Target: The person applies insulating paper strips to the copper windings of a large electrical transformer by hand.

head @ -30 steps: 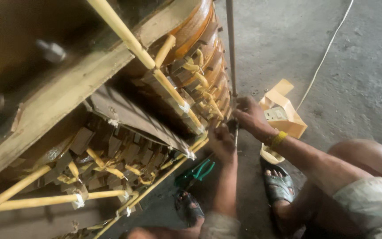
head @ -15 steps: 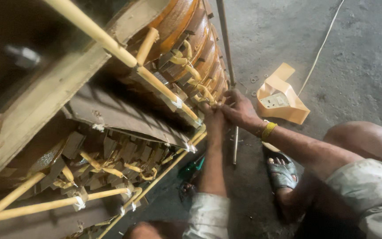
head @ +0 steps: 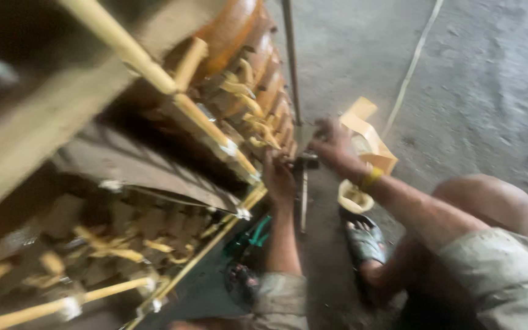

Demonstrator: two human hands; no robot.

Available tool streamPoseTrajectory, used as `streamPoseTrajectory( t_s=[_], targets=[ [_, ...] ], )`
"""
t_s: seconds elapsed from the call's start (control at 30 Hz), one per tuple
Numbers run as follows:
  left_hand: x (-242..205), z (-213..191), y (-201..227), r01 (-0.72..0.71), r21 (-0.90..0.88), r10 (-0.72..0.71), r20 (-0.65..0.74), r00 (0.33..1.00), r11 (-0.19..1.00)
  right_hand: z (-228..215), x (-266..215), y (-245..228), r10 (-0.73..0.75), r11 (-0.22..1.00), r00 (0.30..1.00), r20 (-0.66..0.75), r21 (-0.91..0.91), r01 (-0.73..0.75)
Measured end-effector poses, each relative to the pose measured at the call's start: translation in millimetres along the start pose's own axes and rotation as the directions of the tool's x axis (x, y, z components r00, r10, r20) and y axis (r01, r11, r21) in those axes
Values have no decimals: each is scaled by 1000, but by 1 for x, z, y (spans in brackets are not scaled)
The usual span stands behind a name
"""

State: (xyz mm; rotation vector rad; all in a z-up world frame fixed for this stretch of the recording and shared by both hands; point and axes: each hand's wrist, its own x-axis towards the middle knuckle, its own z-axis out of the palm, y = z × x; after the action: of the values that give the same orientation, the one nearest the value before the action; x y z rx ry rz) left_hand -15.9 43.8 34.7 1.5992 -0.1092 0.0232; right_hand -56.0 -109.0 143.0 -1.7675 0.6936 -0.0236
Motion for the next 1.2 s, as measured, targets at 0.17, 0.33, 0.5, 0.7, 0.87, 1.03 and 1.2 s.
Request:
streamPoseTrajectory(
  t_s=[0.17,0.33,0.5,0.7,0.87,1.03,1.2],
  targets=[
    [4,15,18,45,128,-30,-122,992,991,-66,86,46,-81,981,940,-331,141,134],
    [1,21,15,-37,178,67,-167,984,983,-88,131,167,64,997,852,-519,-13,-82],
    [2,13,4,124,-150,-139,-91,986,981,-68,148,285,156,875,863,-480,-338,-347],
    [-3,-11,7,80,63,-87,111,990,995,-32,123,288,-167,783,975,-150,-621,39],
    [1,-5,24,46,165,-64,105,992,985,-8,128,283,-533,533,834,144,-708,463],
    [-8,-3,18,-219,54,219,8,976,974,23,151,299,-472,542,868,152,-726,422],
    [-11,0,-12,-83,142,98,-101,990,986,25,159,287,-205,506,953,225,-809,300]
  ],
)
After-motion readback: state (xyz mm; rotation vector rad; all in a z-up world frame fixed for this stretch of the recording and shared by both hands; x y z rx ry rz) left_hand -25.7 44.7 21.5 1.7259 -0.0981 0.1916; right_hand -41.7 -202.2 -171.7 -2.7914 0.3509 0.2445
